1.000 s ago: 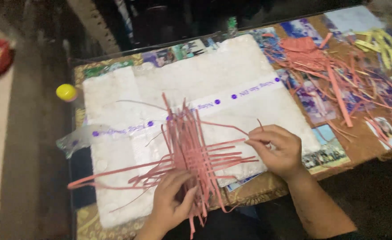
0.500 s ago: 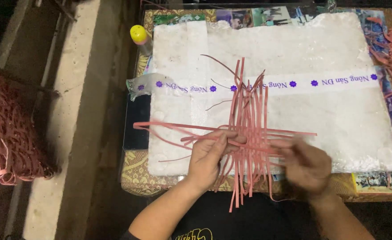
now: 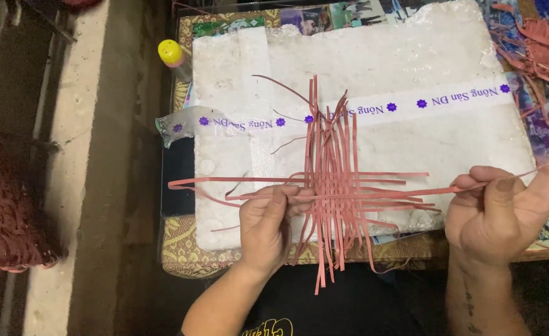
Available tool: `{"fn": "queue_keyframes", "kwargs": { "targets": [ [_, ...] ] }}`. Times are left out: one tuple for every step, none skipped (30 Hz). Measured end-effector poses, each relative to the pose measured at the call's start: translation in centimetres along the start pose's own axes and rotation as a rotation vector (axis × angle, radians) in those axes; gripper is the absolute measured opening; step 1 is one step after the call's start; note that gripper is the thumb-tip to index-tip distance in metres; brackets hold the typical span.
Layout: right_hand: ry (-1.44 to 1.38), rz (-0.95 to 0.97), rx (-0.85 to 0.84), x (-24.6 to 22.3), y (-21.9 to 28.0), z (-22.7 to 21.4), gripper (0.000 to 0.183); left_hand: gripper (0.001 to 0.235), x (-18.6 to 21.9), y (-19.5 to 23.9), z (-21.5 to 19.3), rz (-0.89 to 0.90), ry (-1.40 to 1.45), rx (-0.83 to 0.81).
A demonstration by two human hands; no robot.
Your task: The person is weaving thin red plastic strips into a grid pattern on a white surface.
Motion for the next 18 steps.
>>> {"fn": "queue_keyframes", "kwargs": {
  "targets": [
    [0.022,0.001,0.005,0.0,-0.1,-0.2,0.071,0.024,0.0,0.0,0.2,0.006,-0.027,0.017],
    [0.043,0.003,0.011,0.0,-0.1,-0.5,0.068,0.025,0.1,0.0,0.3,0.012,-0.053,0.035],
    [0.040,0.005,0.001,0.4,-0.2,-0.8,0.068,0.025,0.2,-0.2,0.4,0.020,-0.053,0.041],
    [0.029,0.007,0.051,0.7,-0.3,-1.6,0.064,0.025,0.3,-0.3,0.5,0.028,-0.072,0.039],
    [0.018,0.011,0.103,1.0,-0.4,-2.4,0.061,0.025,0.4,-0.5,0.6,0.034,-0.091,0.035],
    [0.015,0.014,0.094,1.4,-0.8,-2.9,0.061,0.025,0.3,-0.6,0.4,0.041,-0.093,0.042],
    [-0.002,-0.010,0.117,1.7,-1.2,-3.7,0.048,0.024,0.2,-0.6,0.1,0.044,-0.075,0.051],
    [-0.019,-0.032,0.140,2.0,-1.5,-4.5,0.036,0.024,0.0,-0.7,-0.2,0.046,-0.057,0.059],
    [-0.019,-0.028,0.136,1.8,-1.6,-4.6,0.036,0.024,0.2,-0.7,-0.1,0.047,-0.059,0.065],
    [-0.012,0.014,0.173,1.9,-1.6,-4.9,0.021,0.024,0.4,-0.8,0.0,0.064,-0.081,0.065],
    [-0.005,0.054,0.208,2.1,-1.6,-5.2,0.015,0.023,0.7,-0.8,0.1,0.081,-0.103,0.065],
    [-0.004,0.057,0.203,2.4,-1.9,-5.9,0.015,0.023,0.7,-0.8,0.0,0.083,-0.104,0.070],
    [-0.034,0.085,0.179,2.9,-2.3,-6.4,0.011,0.023,0.8,-0.8,0.0,0.091,-0.116,0.067],
    [-0.063,0.114,0.156,3.4,-2.7,-6.8,0.009,0.022,0.9,-0.8,-0.1,0.099,-0.129,0.065],
    [-0.068,0.116,0.147,3.8,-3.2,-7.6,0.009,0.022,0.8,-0.8,-0.2,0.108,-0.131,0.070],
    [-0.108,0.180,0.161,4.6,-3.5,-8.4,0.010,0.022,0.8,-0.8,-0.2,0.114,-0.113,0.071],
    [-0.147,0.247,0.176,5.4,-3.8,-9.2,0.015,0.021,0.8,-0.9,-0.4,0.120,-0.096,0.073],
    [-0.151,0.251,0.165,6.9,-4.8,-10.8,0.015,0.021,0.9,-0.9,-0.3,0.130,-0.099,0.079]
  ]
}}
Point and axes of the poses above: each hand's wrist, its own y-axis away from the middle knuckle, its own z-axis out of the palm, x = y × z, the point moved 7 cm from there along -y, towards the middle knuckle, and after that the axes turned 2 degrees about y, right-handed, at the moved point
